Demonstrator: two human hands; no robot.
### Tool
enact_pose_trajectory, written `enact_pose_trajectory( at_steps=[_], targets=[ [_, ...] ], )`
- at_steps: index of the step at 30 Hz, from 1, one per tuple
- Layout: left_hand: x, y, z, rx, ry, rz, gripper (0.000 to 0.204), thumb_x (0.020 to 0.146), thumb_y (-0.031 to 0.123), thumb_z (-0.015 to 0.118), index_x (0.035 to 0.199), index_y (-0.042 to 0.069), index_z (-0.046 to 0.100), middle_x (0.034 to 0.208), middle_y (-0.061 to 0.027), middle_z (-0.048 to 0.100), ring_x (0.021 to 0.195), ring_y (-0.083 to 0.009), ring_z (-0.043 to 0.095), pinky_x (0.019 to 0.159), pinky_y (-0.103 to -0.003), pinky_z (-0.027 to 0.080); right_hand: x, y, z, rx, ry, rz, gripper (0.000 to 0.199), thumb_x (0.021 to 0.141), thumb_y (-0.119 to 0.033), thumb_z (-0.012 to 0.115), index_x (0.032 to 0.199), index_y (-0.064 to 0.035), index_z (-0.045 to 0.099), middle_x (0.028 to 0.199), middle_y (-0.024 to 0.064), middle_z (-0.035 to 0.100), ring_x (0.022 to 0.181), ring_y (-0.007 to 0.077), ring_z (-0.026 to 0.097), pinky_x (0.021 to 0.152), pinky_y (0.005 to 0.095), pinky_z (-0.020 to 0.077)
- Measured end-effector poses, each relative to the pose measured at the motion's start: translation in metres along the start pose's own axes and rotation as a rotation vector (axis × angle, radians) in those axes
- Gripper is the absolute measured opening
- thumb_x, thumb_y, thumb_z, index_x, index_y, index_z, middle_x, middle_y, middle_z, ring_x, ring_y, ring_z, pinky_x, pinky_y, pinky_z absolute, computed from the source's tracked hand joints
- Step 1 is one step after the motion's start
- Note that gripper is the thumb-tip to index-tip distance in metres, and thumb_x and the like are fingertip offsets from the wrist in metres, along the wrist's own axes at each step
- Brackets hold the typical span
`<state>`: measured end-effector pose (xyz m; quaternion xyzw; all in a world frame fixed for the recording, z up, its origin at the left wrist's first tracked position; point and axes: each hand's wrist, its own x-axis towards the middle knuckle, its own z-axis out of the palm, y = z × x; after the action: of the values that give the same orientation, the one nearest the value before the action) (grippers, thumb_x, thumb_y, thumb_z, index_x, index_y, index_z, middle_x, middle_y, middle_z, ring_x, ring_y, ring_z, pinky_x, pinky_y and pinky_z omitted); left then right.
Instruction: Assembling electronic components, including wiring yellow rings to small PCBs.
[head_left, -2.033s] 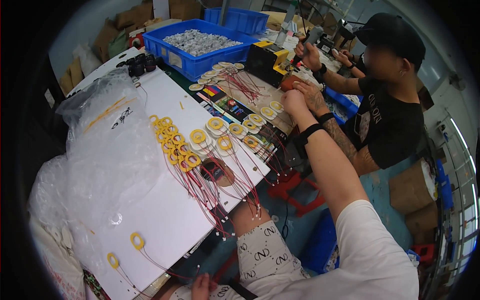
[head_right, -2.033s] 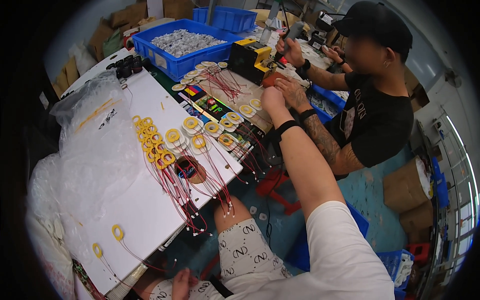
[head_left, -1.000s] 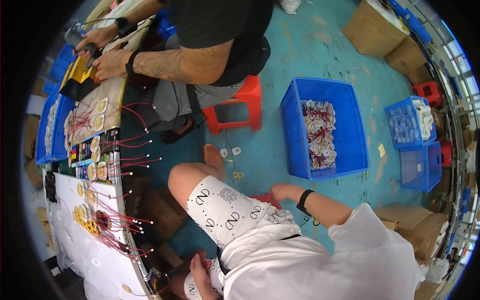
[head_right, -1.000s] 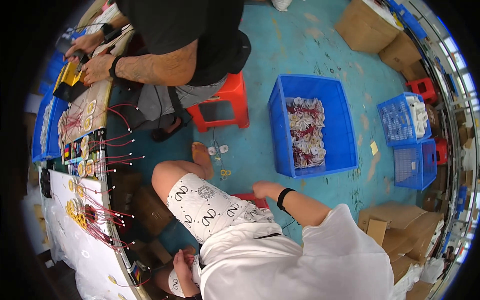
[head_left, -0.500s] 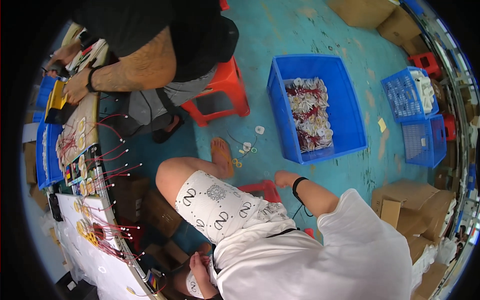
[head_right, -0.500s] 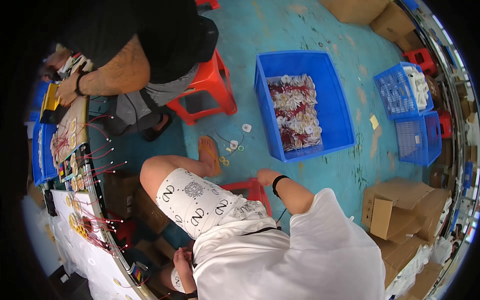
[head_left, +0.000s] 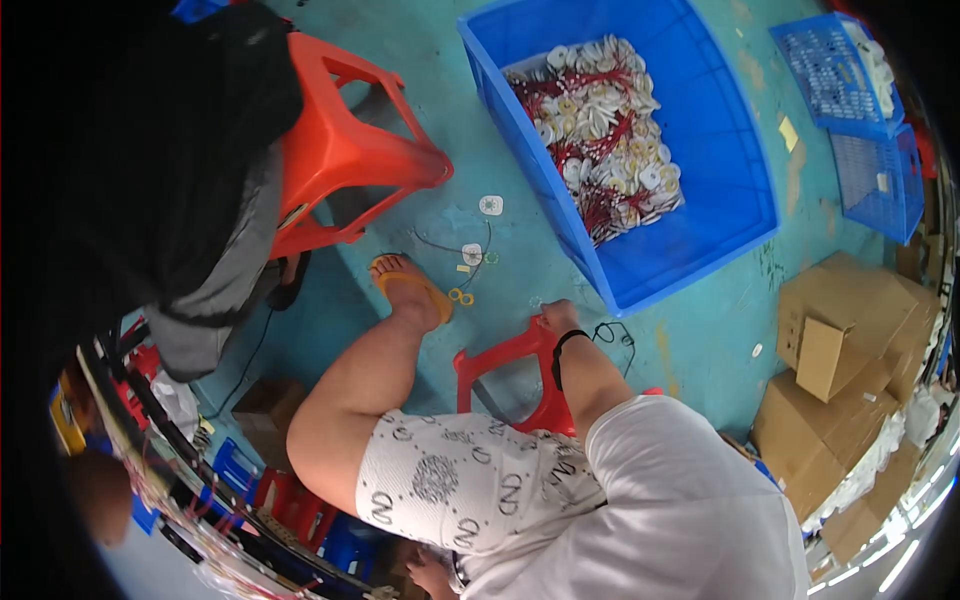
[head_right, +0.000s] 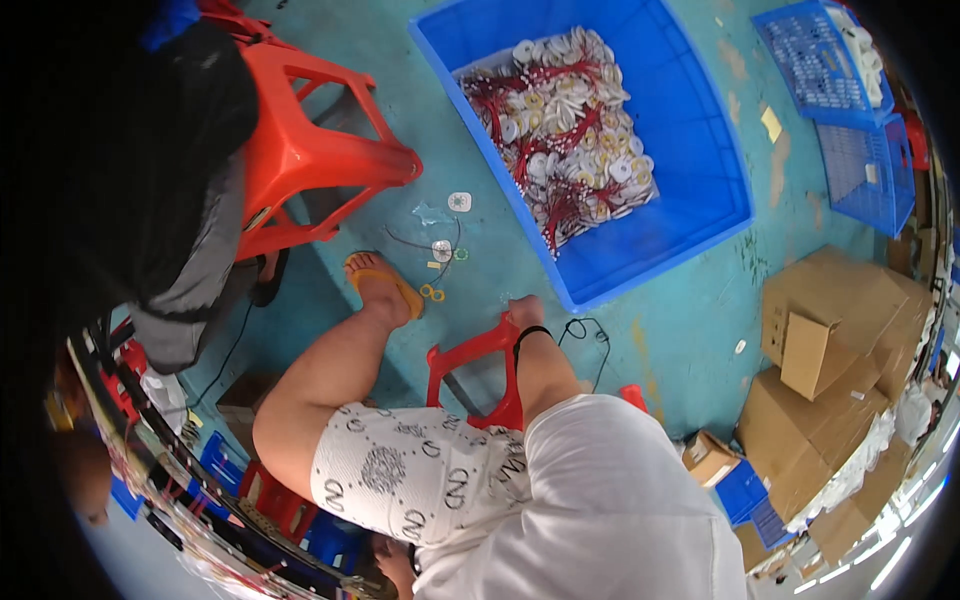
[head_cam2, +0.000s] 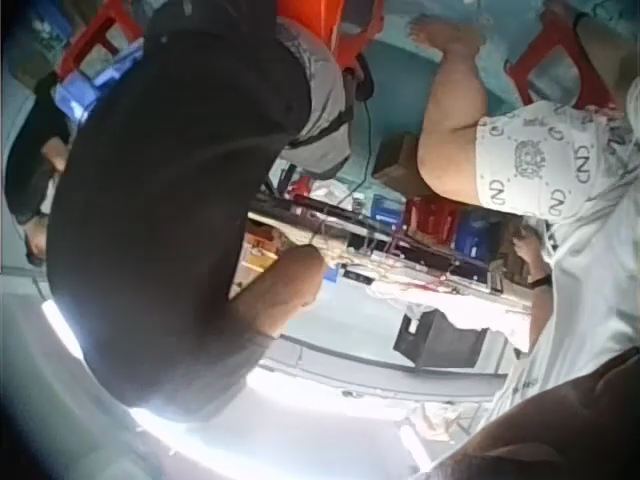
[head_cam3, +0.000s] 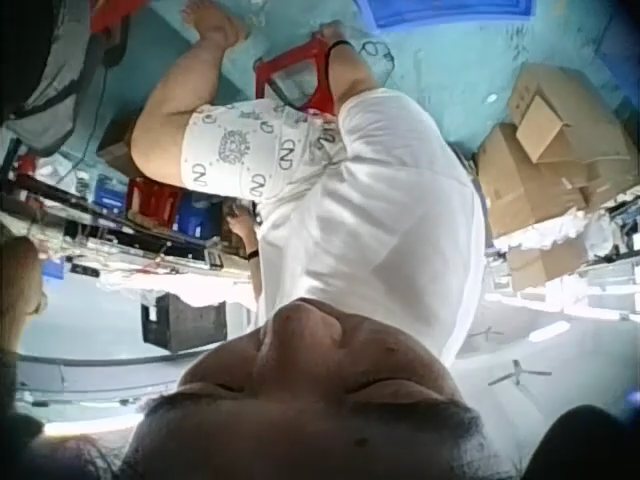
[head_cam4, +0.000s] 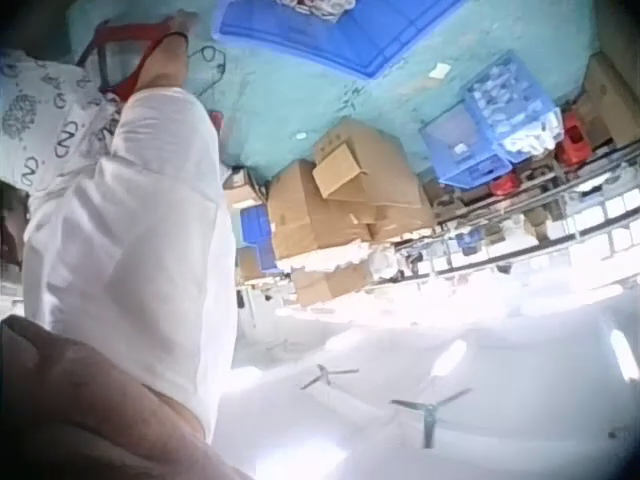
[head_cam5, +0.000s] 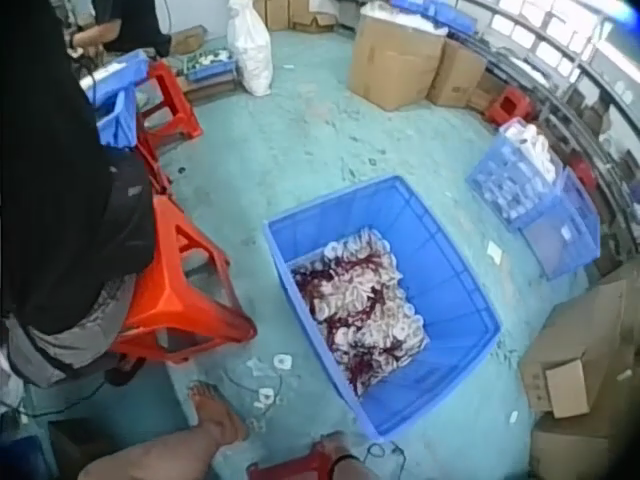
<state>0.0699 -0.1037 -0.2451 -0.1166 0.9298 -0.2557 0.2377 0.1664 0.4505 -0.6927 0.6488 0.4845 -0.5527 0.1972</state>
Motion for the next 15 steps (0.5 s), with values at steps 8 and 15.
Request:
enact_pose_trajectory(
  at_steps=[8,15],
  targets=[
    [0.202,0.607,-0.086,0.649,0.076,0.275,0.069,0.091,0.045,0.054,0.134,-0.007,0.040,0.137,-0.0219,0.044,0.130,-0.0384,0.040,0.106,-0.048,0.028,0.017,-0.032,0.066,0.865,0.256,0.510,0.030,0.093,-0.022,0.072,0.082,0.0041,0.063,0.075,0.0122,0.065,0.069,0.0271,0.071,0.048,0.0338,0.0559],
    [0.215,0.654,-0.049,1.057,0.268,0.872,0.098,0.084,0.054,0.052,0.151,-0.009,0.018,0.158,-0.0188,0.026,0.150,-0.0338,0.020,0.122,-0.045,0.008,0.046,-0.008,0.073,-0.550,0.225,-0.189,0.027,0.083,-0.025,0.074,0.083,0.0000,0.065,0.076,0.0184,0.070,0.076,0.0291,0.073,0.064,0.0412,0.0570]
  ],
)
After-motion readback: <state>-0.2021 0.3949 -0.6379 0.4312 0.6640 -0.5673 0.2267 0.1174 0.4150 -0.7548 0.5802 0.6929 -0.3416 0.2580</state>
